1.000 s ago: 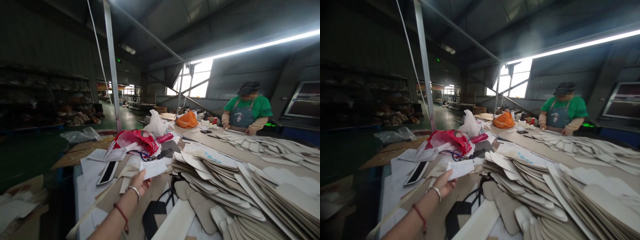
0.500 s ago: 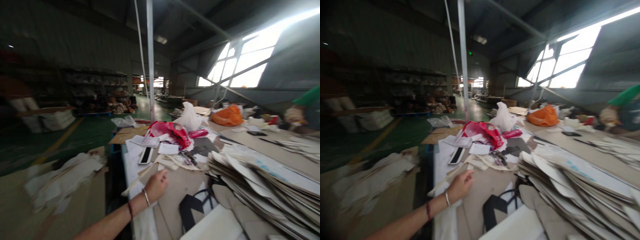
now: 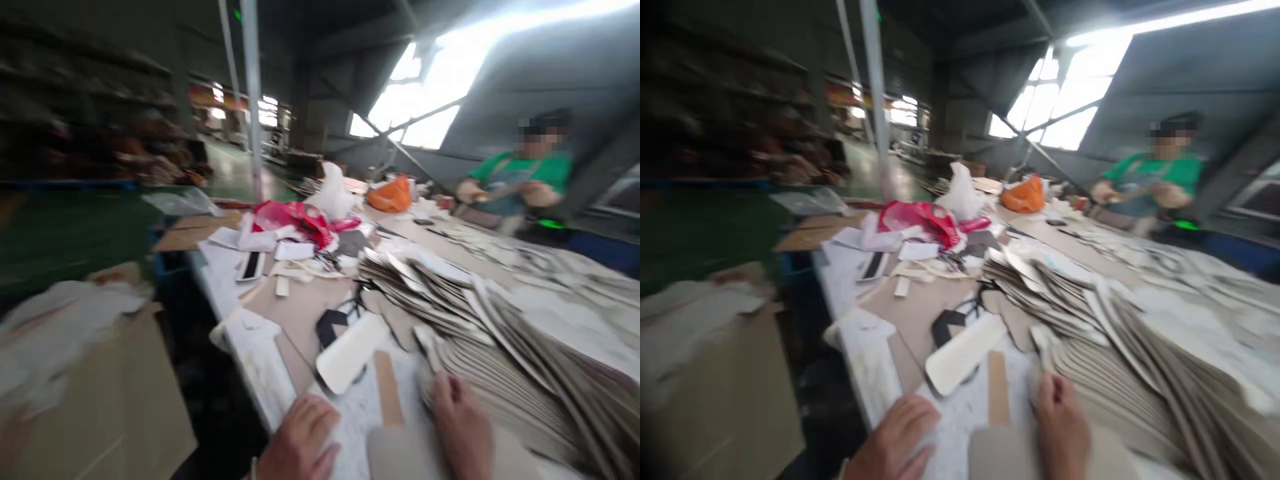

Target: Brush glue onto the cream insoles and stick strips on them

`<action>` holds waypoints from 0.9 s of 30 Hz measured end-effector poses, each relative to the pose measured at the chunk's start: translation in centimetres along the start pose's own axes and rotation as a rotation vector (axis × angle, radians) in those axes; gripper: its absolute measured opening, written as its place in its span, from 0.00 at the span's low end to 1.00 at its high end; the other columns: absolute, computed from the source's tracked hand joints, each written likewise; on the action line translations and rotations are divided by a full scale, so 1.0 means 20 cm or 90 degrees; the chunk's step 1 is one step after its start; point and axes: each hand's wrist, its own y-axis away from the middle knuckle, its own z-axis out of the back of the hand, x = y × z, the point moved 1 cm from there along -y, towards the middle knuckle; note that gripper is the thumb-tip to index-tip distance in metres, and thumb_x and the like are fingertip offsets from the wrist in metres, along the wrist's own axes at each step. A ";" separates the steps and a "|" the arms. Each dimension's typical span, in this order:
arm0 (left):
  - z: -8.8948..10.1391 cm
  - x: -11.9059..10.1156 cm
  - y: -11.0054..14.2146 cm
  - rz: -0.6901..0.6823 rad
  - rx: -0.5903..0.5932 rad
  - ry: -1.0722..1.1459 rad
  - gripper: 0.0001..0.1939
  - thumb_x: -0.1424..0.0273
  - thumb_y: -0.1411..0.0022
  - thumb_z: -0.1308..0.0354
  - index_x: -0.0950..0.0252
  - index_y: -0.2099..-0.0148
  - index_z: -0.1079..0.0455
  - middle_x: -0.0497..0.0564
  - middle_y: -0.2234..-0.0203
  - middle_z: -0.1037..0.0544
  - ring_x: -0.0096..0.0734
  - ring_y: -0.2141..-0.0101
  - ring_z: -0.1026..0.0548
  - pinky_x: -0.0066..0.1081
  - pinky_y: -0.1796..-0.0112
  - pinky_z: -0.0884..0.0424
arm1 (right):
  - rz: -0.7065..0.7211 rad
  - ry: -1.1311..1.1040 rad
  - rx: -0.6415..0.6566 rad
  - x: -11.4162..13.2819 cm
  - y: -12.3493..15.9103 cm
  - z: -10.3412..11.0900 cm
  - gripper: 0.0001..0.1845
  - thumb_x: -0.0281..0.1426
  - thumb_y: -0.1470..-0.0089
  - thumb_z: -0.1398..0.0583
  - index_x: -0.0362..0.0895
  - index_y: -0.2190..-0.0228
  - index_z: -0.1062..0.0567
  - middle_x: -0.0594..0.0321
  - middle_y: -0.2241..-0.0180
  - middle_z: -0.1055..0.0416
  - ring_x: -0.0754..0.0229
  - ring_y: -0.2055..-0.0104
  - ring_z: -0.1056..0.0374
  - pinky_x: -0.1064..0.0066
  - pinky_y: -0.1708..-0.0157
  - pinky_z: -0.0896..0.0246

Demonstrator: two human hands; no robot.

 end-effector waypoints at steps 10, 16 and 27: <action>-0.23 -0.03 0.02 -0.211 -0.054 -0.083 0.15 0.69 0.40 0.45 0.64 0.50 0.35 0.57 0.62 0.22 0.40 0.61 0.23 0.33 0.60 0.25 | -0.033 -0.324 -0.127 -0.15 0.06 0.49 0.20 0.47 0.48 0.48 0.41 0.71 0.33 0.69 0.82 0.36 0.67 0.83 0.39 0.77 0.83 0.43; -0.44 -0.06 -0.06 -0.241 -0.043 -0.152 0.31 0.55 0.38 0.52 0.72 0.41 0.46 0.68 0.51 0.31 0.54 0.52 0.29 0.48 0.59 0.26 | -0.049 -0.280 -0.193 -0.43 0.35 0.79 0.22 0.50 0.54 0.42 0.42 0.75 0.32 0.69 0.85 0.36 0.66 0.85 0.41 0.77 0.86 0.46; -0.70 0.05 -0.22 -0.329 0.017 -0.200 0.32 0.68 0.40 0.51 0.68 0.36 0.57 0.65 0.57 0.29 0.50 0.60 0.26 0.43 0.64 0.26 | -0.166 -0.041 -0.233 -0.98 0.82 0.93 0.21 0.47 0.44 0.54 0.45 0.75 0.34 0.68 0.84 0.37 0.62 0.82 0.36 0.74 0.82 0.43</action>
